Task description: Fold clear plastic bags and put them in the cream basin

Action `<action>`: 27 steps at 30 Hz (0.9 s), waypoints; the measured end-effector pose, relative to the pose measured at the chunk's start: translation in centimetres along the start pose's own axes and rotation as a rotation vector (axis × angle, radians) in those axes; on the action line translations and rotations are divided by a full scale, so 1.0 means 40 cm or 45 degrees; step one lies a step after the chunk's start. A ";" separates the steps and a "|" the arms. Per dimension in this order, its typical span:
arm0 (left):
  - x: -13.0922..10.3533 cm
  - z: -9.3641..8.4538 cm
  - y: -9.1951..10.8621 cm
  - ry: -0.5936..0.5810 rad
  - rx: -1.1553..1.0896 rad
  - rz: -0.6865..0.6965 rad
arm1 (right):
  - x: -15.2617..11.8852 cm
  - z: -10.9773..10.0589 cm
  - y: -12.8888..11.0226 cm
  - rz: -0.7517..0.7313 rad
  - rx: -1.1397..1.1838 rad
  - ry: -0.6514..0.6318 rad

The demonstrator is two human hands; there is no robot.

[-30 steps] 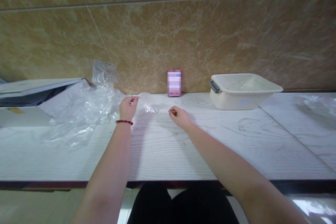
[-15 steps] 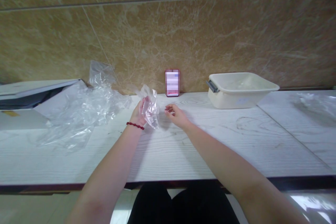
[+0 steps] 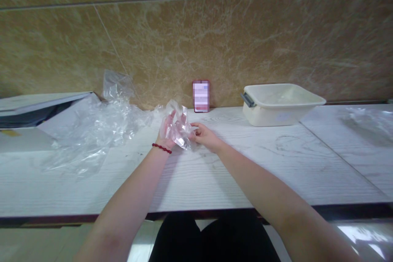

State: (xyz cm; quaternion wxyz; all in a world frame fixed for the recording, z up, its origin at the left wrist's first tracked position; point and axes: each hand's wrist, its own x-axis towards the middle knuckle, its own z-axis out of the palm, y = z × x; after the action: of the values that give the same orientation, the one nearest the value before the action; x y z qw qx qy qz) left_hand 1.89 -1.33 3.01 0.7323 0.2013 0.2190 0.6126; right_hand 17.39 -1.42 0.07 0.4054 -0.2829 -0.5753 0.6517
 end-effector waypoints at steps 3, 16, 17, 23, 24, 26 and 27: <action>-0.003 0.006 -0.006 -0.040 -0.018 0.122 | 0.002 -0.005 -0.003 0.054 0.123 0.063; -0.018 -0.003 0.005 -0.073 0.043 0.055 | 0.002 -0.060 -0.051 0.044 0.541 0.150; -0.019 -0.004 0.008 -0.080 0.053 0.014 | 0.000 -0.066 -0.056 0.054 0.549 0.120; -0.031 0.012 0.019 -0.287 0.170 -0.326 | -0.020 -0.087 -0.080 0.066 0.451 -0.036; -0.033 0.015 0.019 -0.317 0.191 -0.396 | -0.023 -0.090 -0.082 0.065 0.433 -0.063; -0.035 0.016 0.018 -0.352 0.244 -0.514 | -0.028 -0.095 -0.084 0.094 0.388 -0.123; -0.035 0.014 0.017 -0.363 0.274 -0.556 | -0.029 -0.097 -0.085 0.116 0.359 -0.161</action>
State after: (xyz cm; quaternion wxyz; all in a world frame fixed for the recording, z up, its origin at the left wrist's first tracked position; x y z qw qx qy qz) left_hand 1.44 -2.61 3.98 0.8448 0.3101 0.2159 0.3790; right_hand 21.92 -0.37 2.58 0.3743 -0.2073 -0.4889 0.7601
